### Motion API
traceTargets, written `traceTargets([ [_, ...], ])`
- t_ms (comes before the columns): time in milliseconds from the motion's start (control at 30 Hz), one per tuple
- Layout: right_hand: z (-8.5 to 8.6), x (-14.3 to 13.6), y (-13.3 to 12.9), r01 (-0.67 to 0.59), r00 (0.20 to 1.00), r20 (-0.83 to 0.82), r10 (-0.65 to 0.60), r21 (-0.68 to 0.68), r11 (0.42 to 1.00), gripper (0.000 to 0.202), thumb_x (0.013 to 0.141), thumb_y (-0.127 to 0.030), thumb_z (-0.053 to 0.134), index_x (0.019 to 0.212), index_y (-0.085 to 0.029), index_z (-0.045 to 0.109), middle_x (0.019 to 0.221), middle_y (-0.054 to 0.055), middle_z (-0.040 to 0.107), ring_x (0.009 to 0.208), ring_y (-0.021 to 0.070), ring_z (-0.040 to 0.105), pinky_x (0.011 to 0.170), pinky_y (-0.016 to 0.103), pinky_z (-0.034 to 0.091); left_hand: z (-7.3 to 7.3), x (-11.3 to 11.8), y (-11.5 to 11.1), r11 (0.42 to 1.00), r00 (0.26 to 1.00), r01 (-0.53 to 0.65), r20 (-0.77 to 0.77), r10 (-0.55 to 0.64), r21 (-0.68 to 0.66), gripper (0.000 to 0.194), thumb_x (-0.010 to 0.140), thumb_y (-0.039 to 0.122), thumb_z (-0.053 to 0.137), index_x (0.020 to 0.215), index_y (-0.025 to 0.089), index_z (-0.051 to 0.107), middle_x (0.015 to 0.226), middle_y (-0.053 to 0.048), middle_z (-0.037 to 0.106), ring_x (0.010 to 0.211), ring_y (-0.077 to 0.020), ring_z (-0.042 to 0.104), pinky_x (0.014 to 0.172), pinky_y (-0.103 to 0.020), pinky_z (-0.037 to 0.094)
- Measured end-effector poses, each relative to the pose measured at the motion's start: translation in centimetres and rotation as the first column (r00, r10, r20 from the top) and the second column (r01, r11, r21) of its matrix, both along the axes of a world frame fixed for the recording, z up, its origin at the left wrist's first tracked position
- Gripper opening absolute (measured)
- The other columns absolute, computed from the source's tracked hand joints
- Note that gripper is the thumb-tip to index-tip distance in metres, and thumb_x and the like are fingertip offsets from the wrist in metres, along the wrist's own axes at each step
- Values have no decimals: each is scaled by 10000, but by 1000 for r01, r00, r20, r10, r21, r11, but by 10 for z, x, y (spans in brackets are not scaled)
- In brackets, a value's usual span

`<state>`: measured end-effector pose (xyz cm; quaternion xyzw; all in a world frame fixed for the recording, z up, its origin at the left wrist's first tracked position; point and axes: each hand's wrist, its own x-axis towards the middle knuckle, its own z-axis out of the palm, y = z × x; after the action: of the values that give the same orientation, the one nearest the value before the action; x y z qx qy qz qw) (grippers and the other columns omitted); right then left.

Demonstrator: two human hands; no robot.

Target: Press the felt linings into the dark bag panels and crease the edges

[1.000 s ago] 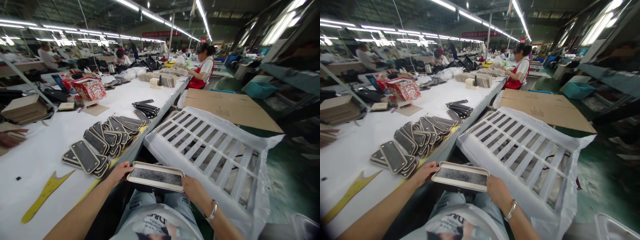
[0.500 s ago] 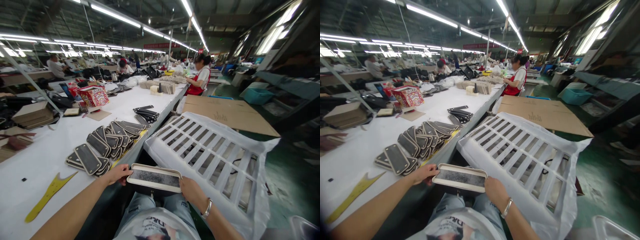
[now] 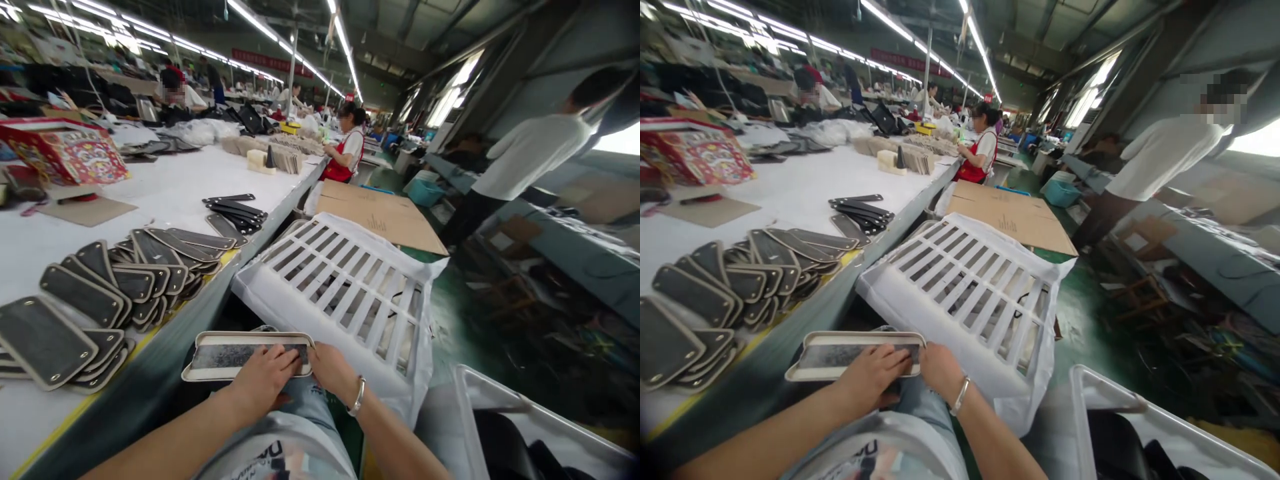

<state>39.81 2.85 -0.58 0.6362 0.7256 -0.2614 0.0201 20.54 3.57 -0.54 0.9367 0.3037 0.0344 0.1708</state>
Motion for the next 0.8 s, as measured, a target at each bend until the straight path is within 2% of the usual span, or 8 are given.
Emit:
traceTargets([
  [133, -3, -1, -5, 129, 983, -124, -137, -73, 989, 395, 1002, -297, 194, 911, -128, 539, 692, 73, 655, 521, 119, 609, 500, 191, 436, -13, 1, 5, 999, 1000, 12, 0, -12, 42, 509, 810, 386, 644, 1272, 212, 520, 1337, -68, 539, 1099, -289, 476, 862, -424, 405],
  [267, -4, 1, -5, 264, 892, -329, -311, -180, 947, 387, 989, -435, 238, 897, -150, 483, 651, 40, 620, 472, 133, 607, 420, 193, 422, -11, -4, 12, 999, 1000, 18, 18, -19, 35, 380, 843, 334, 606, 1203, 217, 562, 1288, -49, 571, 1067, -275, 484, 836, -414, 408],
  [367, 4, 3, 0, 310, 835, -419, -358, -181, 933, 422, 975, -499, 254, 834, -167, 473, 625, 20, 596, 474, 135, 613, 419, 197, 448, -11, -5, 16, 998, 999, 32, 25, -33, 47, 323, 897, 261, 510, 1216, 234, 556, 1280, -42, 576, 1047, -259, 492, 799, -396, 411],
  [500, 14, 6, 7, 303, 863, -317, -393, -296, 906, 373, 949, -460, 348, 753, -173, 481, 643, 37, 629, 451, 130, 601, 392, 196, 443, -10, -6, 18, 999, 999, 40, 30, -41, 31, 286, 916, 254, 481, 1186, 225, 572, 1264, -44, 582, 1048, -242, 499, 782, -369, 418],
  [600, 12, 5, 8, 255, 916, -221, -335, -324, 911, 322, 913, -411, 424, 707, -173, 490, 631, 48, 651, 446, 124, 593, 389, 183, 413, -8, -7, 19, 1000, 999, 20, 41, -20, 18, 277, 911, 253, 496, 1173, 210, 574, 1237, -52, 593, 1045, -244, 506, 778, -371, 427],
  [700, 8, 1, 8, 219, 945, -155, -287, -354, 909, 303, 906, -300, 392, 653, -168, 494, 604, 56, 652, 443, 107, 579, 419, 178, 402, -8, -9, 20, 1000, 998, 17, 55, -17, 12, 273, 906, 253, 506, 1165, 200, 578, 1228, -58, 597, 1039, -247, 513, 767, -380, 438],
  [800, 9, -5, 12, 212, 952, -116, -284, -420, 883, 345, 891, -214, 357, 574, -166, 485, 569, 71, 642, 414, 102, 552, 423, 188, 401, -10, -9, 21, 1000, 998, 16, 59, -17, 7, 275, 903, 269, 516, 1161, 194, 579, 1216, -52, 603, 1031, -252, 519, 755, -395, 449],
])
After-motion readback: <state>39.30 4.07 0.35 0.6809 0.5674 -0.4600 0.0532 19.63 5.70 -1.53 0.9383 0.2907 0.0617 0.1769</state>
